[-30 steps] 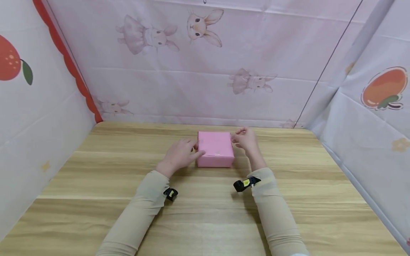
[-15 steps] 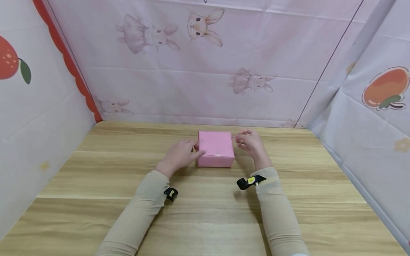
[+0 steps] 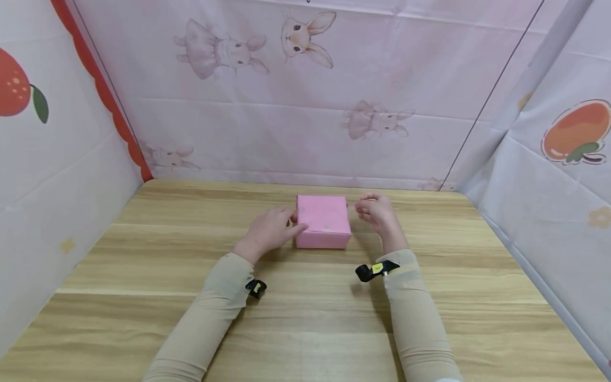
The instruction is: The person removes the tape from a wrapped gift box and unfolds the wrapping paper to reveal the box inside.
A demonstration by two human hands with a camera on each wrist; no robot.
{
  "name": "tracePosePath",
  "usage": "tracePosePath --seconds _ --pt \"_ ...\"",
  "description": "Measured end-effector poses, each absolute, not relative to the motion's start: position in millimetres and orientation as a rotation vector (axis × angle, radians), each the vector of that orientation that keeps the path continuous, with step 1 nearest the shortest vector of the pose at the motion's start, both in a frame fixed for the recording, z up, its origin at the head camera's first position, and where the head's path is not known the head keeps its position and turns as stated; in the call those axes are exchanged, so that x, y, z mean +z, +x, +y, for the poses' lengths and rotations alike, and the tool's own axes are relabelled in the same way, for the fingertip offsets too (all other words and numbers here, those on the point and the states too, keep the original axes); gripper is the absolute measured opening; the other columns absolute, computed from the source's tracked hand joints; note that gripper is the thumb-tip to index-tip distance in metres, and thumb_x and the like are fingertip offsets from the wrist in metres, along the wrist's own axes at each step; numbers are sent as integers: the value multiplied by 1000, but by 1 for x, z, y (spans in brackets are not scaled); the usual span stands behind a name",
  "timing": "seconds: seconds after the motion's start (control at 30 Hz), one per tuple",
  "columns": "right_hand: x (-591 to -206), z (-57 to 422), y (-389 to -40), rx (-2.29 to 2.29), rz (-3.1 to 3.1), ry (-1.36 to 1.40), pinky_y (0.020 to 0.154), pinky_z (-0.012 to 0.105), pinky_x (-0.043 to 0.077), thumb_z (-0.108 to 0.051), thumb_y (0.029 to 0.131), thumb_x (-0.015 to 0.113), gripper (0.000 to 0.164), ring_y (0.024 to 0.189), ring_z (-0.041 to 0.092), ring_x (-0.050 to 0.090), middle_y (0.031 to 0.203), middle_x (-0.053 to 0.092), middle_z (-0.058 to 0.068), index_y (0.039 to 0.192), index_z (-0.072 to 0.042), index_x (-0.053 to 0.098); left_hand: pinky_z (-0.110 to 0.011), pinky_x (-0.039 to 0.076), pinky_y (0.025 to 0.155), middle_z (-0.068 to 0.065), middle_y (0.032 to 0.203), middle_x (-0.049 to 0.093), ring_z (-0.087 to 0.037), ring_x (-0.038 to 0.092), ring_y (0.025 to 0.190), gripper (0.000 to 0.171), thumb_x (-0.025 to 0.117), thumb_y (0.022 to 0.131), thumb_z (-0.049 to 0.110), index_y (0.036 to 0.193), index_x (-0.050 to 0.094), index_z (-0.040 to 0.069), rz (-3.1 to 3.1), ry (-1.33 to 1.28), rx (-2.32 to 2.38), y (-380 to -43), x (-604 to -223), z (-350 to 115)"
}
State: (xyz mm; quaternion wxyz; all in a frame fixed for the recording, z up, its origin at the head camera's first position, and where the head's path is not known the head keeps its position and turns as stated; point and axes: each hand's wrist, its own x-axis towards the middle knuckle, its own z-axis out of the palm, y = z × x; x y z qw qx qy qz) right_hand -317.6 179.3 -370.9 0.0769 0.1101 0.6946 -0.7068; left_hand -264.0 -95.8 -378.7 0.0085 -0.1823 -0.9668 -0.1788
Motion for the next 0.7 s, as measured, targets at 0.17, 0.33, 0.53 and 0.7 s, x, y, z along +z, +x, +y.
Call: tracePosePath --seconds 0.17,0.33,0.53,0.7 --pt "-370 184 -316 -2105 2086 322 62 16 53 3 91 59 18 65 6 60 77 61 -1 104 -5 48 -29 45 69 1 92 64 -16 54 79 44 50 95 58 102 63 17 -3017 -568 -556 -262 -378 -96" --pt "-369 192 -315 -2117 2109 336 66 17 54 1 93 56 16 68 6 60 79 59 -2 106 -4 48 -28 43 65 1 88 63 -15 54 76 44 51 94 58 99 64 17 -3020 -559 -576 -261 -378 -96" --pt "-372 201 -315 -2015 2169 330 71 17 54 -2 95 55 17 78 8 59 89 56 -1 111 -4 49 -27 42 61 2 83 62 -15 53 72 42 51 94 59 96 62 18 -3020 -557 -594 -262 -378 -96" --pt "-375 206 -316 -1946 2214 298 71 18 53 -3 96 53 14 78 8 59 90 55 -1 109 -3 51 -27 43 60 1 82 61 -15 54 72 47 51 93 61 102 62 16 -3021 -550 -570 -262 -378 -96"
